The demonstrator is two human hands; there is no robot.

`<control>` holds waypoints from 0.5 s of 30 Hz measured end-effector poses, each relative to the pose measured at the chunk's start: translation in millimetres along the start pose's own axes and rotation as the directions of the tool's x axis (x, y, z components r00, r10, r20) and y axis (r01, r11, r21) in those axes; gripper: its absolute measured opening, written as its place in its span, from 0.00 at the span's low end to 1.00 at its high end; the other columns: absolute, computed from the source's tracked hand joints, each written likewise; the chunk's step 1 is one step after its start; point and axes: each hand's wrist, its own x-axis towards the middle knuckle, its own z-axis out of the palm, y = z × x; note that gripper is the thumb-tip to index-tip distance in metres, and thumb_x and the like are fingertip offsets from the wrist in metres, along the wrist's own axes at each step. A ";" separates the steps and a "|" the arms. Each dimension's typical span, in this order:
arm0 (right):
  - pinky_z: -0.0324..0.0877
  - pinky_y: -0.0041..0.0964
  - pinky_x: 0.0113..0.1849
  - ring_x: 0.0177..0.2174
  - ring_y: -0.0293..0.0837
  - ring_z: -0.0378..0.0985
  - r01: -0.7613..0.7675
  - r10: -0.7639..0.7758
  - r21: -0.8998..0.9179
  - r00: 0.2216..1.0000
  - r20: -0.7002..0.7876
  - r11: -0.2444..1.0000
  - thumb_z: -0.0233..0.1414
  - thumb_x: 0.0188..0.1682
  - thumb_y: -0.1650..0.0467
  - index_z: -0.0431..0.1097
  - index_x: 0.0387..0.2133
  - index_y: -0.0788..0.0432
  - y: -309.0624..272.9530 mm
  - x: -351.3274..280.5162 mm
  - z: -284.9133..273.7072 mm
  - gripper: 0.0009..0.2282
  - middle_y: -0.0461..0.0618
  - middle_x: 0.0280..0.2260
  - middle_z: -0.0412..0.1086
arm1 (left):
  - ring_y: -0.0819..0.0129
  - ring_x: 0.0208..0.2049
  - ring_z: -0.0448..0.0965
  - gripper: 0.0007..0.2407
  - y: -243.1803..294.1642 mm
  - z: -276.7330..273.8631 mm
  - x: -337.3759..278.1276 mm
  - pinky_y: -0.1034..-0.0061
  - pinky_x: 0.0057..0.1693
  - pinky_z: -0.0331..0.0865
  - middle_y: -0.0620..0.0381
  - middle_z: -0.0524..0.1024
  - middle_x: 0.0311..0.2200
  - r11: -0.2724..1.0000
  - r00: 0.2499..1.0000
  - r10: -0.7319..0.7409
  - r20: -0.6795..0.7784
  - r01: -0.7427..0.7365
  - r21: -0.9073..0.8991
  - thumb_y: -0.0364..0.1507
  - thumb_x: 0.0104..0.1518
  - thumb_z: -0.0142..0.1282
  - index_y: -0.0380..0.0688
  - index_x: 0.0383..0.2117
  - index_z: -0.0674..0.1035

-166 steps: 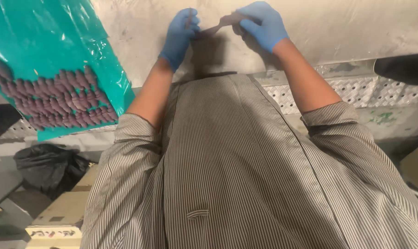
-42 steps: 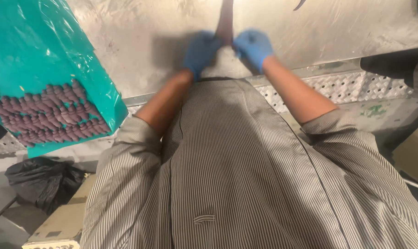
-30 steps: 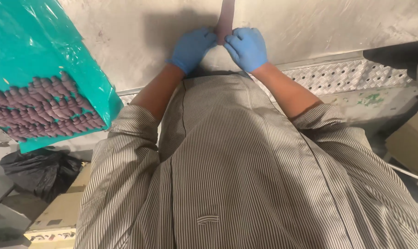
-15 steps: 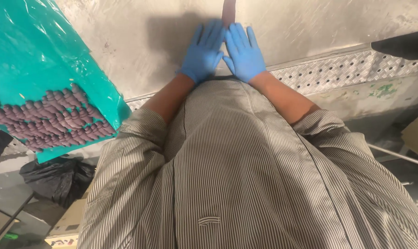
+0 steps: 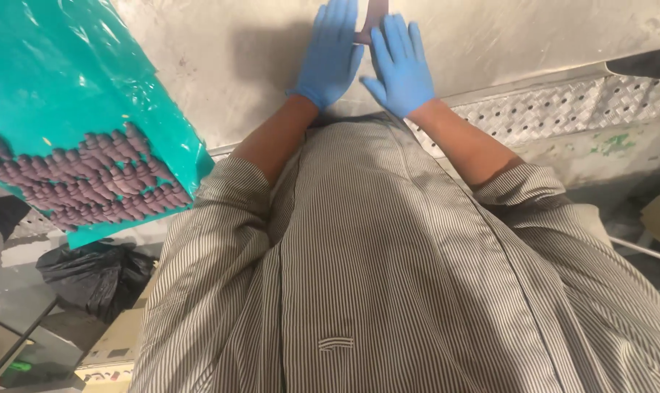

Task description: Shaping small portions of purple dough or fondant into uniform conical shapes on a stainless steel work surface.

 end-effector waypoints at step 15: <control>0.65 0.50 0.55 0.51 0.63 0.70 -0.272 0.249 0.173 0.958 0.143 0.947 0.46 0.61 0.72 0.73 0.41 0.64 7.6 78.1 -39.1 0.08 0.62 0.44 0.71 | 0.40 0.75 0.51 0.28 28.5 -41.9 -38.5 0.54 0.78 0.47 0.39 0.52 0.73 0.952 0.906 -0.268 -0.329 0.197 -0.234 0.32 0.70 0.54 0.36 0.71 0.55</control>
